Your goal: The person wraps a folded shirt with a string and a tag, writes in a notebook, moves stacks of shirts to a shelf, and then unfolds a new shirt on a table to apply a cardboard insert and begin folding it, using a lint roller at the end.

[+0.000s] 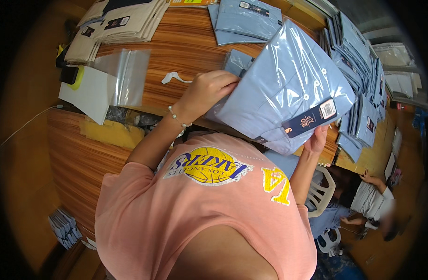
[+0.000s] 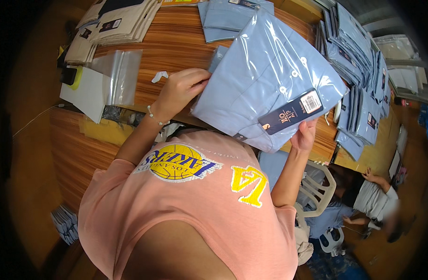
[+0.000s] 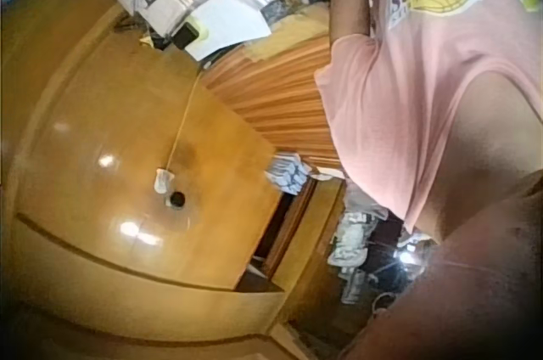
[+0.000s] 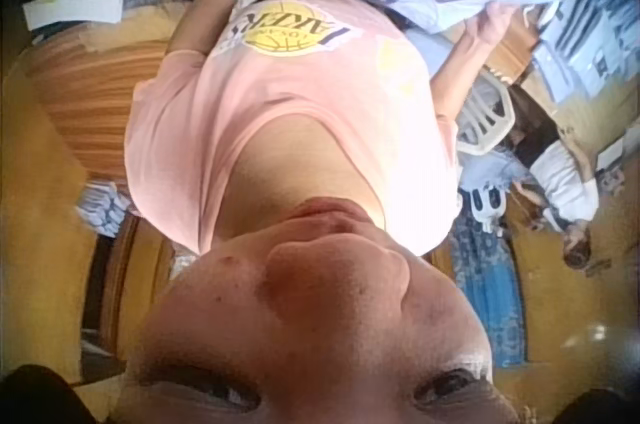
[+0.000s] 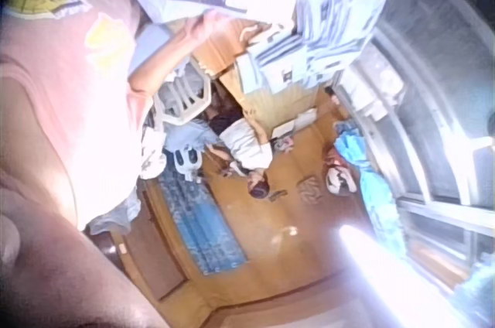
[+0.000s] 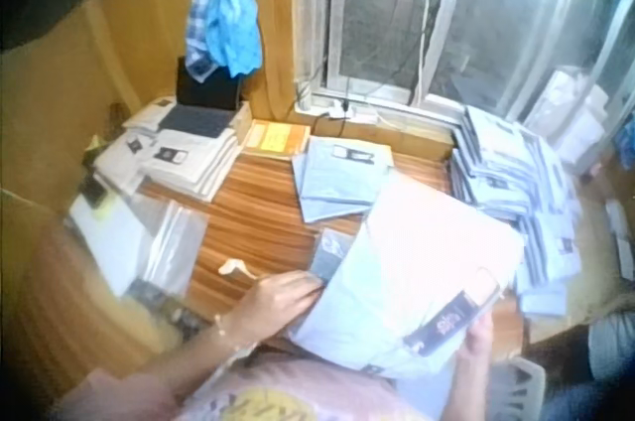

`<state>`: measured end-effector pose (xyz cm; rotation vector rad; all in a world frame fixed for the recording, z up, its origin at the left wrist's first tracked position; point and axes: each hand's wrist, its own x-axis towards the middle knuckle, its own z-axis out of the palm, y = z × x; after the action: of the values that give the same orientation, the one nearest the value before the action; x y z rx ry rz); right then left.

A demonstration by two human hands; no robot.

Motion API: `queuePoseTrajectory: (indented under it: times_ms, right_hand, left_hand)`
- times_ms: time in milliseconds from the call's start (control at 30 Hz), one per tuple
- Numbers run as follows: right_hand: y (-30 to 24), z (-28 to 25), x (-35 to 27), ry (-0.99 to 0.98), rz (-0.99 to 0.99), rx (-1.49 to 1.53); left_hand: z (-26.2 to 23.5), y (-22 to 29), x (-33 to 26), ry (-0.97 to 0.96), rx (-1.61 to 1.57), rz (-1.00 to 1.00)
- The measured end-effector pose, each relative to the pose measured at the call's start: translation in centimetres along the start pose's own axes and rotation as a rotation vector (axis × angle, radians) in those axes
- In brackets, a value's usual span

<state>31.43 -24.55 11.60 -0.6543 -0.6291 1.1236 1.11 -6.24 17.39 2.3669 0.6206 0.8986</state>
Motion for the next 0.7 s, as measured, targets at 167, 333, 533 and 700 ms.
queuePoseTrajectory:
  times_ms: [167, 333, 533, 700]
  right_hand:
    - [-0.7, 0.1, 0.4, -0.051, 0.004, 0.025]
    - [-0.3, 0.1, 0.5, -0.040, 0.000, 0.031]
    - [-0.2, 0.3, 0.7, -0.007, -0.017, 0.036]
    - [-0.3, -0.1, 0.6, -0.004, -0.019, 0.042]
  left_hand:
    - [0.0, 1.0, 0.0, 0.083, -0.358, -0.297]
    - [1.5, 0.9, -0.7, 0.260, -0.765, -0.408]
    - [0.9, 1.6, -0.1, 0.135, -1.129, -0.596]
    - [0.6, 1.4, 0.4, 0.045, -1.055, -0.630]
